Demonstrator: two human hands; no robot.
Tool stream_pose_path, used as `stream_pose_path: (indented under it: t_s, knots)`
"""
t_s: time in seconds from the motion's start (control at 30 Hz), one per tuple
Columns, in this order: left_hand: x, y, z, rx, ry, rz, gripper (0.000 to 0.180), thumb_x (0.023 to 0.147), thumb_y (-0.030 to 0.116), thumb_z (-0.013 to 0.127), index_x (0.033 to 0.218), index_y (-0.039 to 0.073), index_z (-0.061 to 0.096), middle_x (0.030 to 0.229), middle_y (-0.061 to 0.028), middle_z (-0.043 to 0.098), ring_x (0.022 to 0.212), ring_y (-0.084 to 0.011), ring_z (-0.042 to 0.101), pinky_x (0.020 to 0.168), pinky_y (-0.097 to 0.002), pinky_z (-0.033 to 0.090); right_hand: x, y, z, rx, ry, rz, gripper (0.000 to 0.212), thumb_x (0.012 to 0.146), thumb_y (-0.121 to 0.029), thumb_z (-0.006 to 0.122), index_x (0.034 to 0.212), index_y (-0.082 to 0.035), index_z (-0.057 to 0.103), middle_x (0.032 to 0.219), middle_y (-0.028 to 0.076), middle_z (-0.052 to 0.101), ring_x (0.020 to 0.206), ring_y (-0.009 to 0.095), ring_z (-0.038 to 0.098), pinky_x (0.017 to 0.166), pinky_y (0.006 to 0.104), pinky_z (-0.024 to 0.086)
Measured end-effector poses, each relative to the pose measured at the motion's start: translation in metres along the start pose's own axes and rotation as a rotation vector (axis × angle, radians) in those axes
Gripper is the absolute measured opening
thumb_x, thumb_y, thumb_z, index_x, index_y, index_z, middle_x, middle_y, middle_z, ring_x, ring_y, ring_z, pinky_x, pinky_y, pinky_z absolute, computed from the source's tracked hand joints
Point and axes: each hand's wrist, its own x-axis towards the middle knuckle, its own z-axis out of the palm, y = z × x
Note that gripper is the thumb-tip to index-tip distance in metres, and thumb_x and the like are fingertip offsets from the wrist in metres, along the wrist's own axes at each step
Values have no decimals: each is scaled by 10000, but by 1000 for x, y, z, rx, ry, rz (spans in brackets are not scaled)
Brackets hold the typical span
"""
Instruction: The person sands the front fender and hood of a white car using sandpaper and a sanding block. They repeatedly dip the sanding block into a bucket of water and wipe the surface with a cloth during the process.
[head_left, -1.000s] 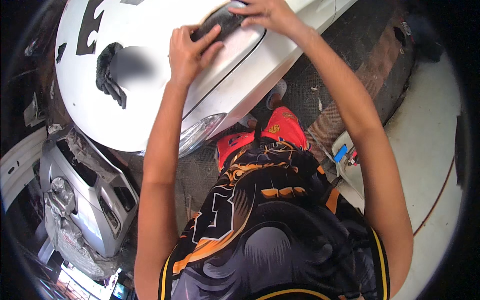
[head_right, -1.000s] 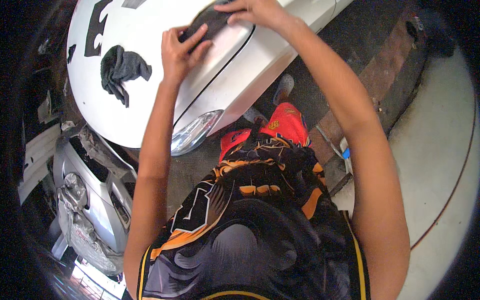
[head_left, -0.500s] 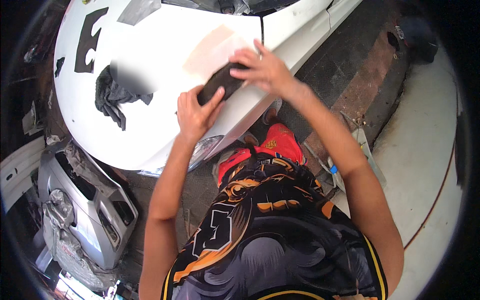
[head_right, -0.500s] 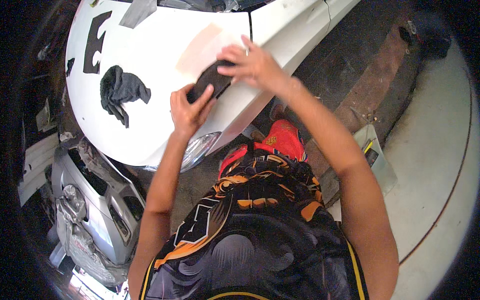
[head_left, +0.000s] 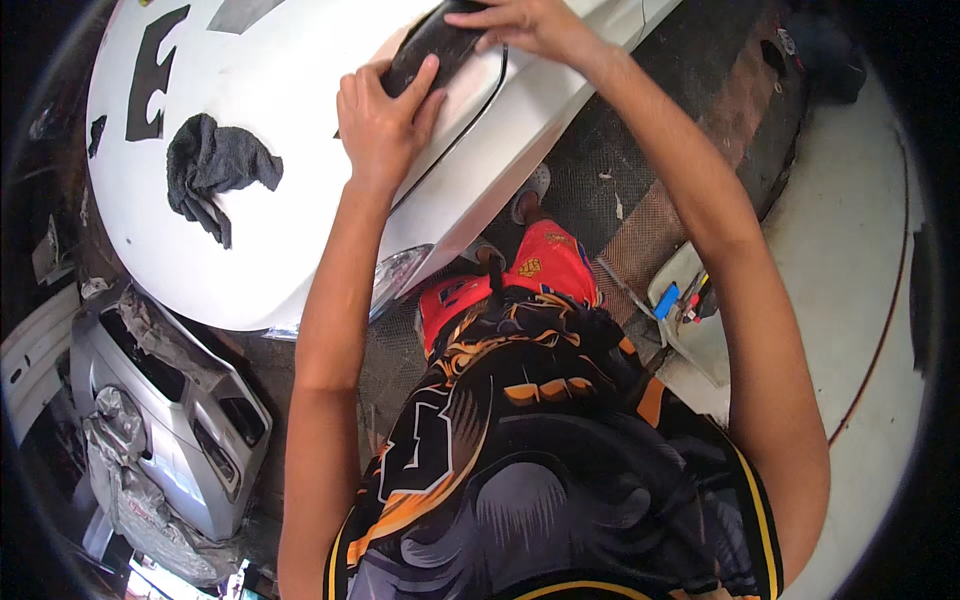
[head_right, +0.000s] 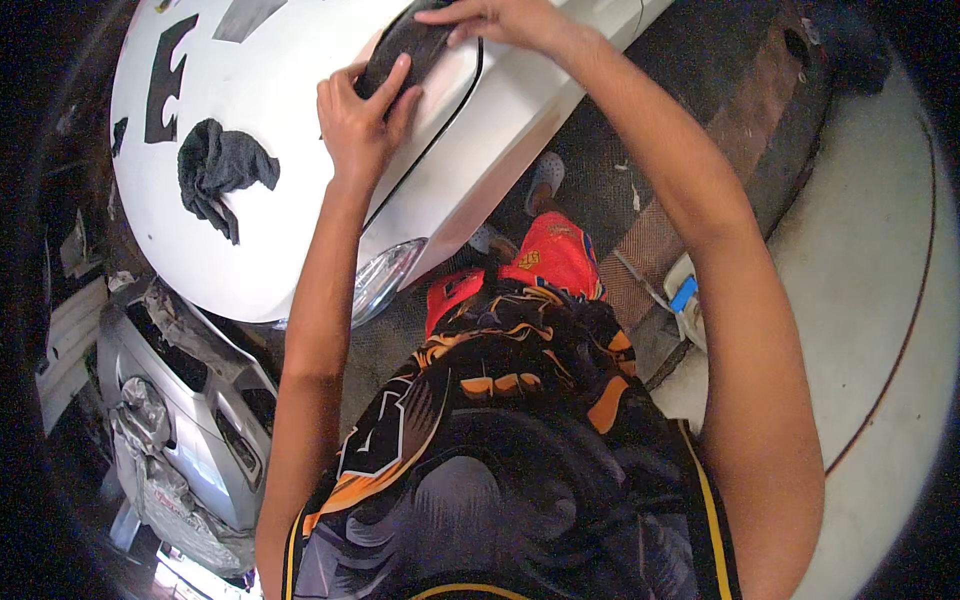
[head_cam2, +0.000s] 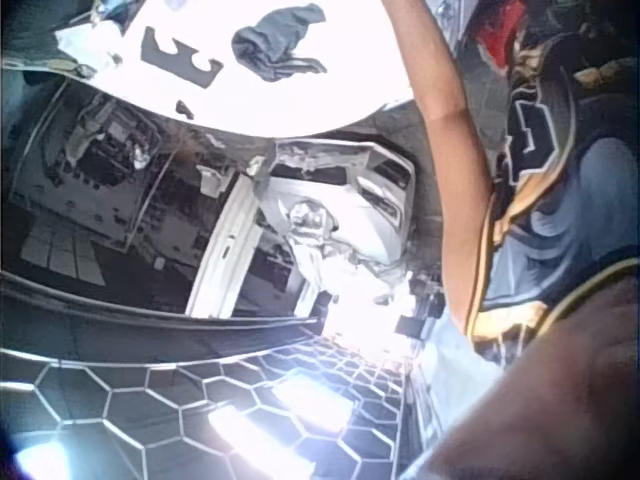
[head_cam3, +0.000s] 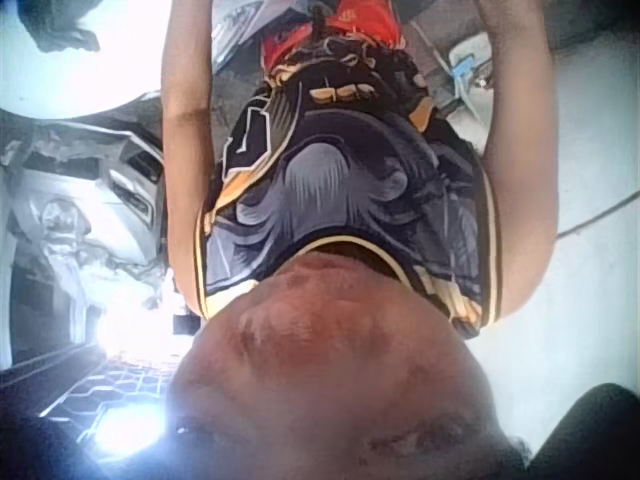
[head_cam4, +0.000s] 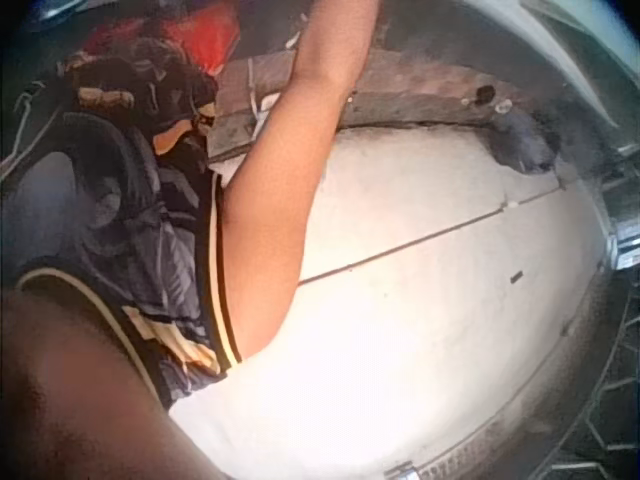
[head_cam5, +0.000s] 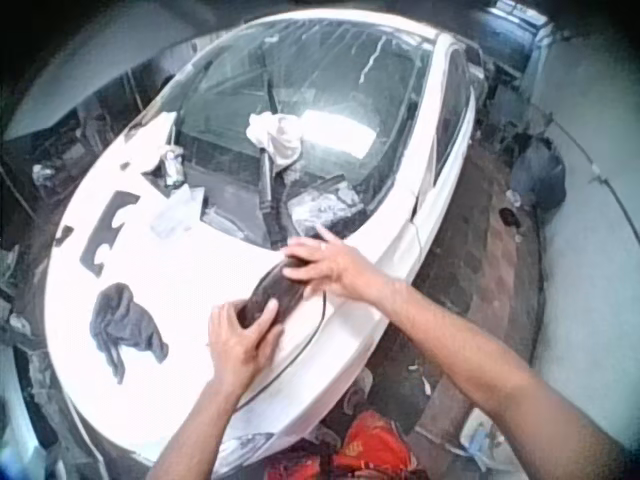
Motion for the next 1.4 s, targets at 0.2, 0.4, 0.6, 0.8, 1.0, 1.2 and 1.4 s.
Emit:
stream_pose_path:
  t_s: [0.2, 0.4, 0.6, 0.8, 1.0, 1.2, 1.4]
  knots:
    - [-51, 17, -9, -33, -34, 2, 535, 751, 221, 848, 1267, 283, 719, 1025, -170, 595, 920, -347, 579, 763, -449, 464, -35, 3, 36, -854, 113, -495, 603, 795, -84, 766, 1348, -302, 660, 1491, 90, 550, 1371, 268, 534, 1164, 586, 371]
    - [-47, 10, -13, -41, -96, 8, 508, 750, 250, 855, 1242, 279, 734, 1045, -173, 604, 924, -342, 571, 770, -439, 467, -41, 26, 52, -349, 166, -224, 537, 778, -99, 788, 1268, -307, 716, 1459, 46, 581, 1344, 259, 555, 1183, 529, 376]
    - [-36, 10, -14, -3, -51, 20, 513, 746, 204, 872, 1238, 277, 745, 1073, -162, 606, 948, -330, 576, 819, -425, 486, -17, -6, 23, -788, 71, -501, 498, 785, -257, 779, 1277, -288, 709, 1478, 20, 565, 1389, 254, 506, 1221, 516, 297]
    - [-9, -2, -34, -55, 0, -92, 497, 746, 300, 880, 1223, 228, 763, 1031, -96, 633, 938, -269, 575, 808, -380, 503, 28, -51, -9, -564, -106, -323, 448, 770, -295, 824, 1191, -163, 749, 1259, 120, 659, 1187, 331, 613, 1173, 605, 281]
    - [-32, 50, -128, -341, -29, -432, 824, 720, 318, 902, 1450, 119, 577, 1134, -116, 648, 989, -240, 577, 868, -368, 480, 24, -137, 35, -760, -108, -534, 422, 732, -278, 826, 1146, -233, 757, 1167, 80, 694, 1143, 298, 646, 1136, 523, 393]
    - [-105, 122, -135, -134, -163, -460, 1139, 639, 470, 913, 1558, 51, 385, 1290, -172, 593, 1161, -341, 571, 1016, -423, 379, -45, -173, 114, -673, -174, -513, 290, 691, -220, 842, 938, -168, 700, 970, 57, 656, 1080, 296, 634, 1145, 503, 395]
    - [-138, 193, -124, -154, -55, -810, 747, 789, 167, 847, 1461, 52, 542, 1205, -176, 616, 1061, -328, 607, 942, -402, 473, -48, -134, 130, -356, -367, -540, 522, 744, -350, 834, 1203, -141, 697, 1196, 99, 693, 1227, 302, 605, 1173, 590, 316]
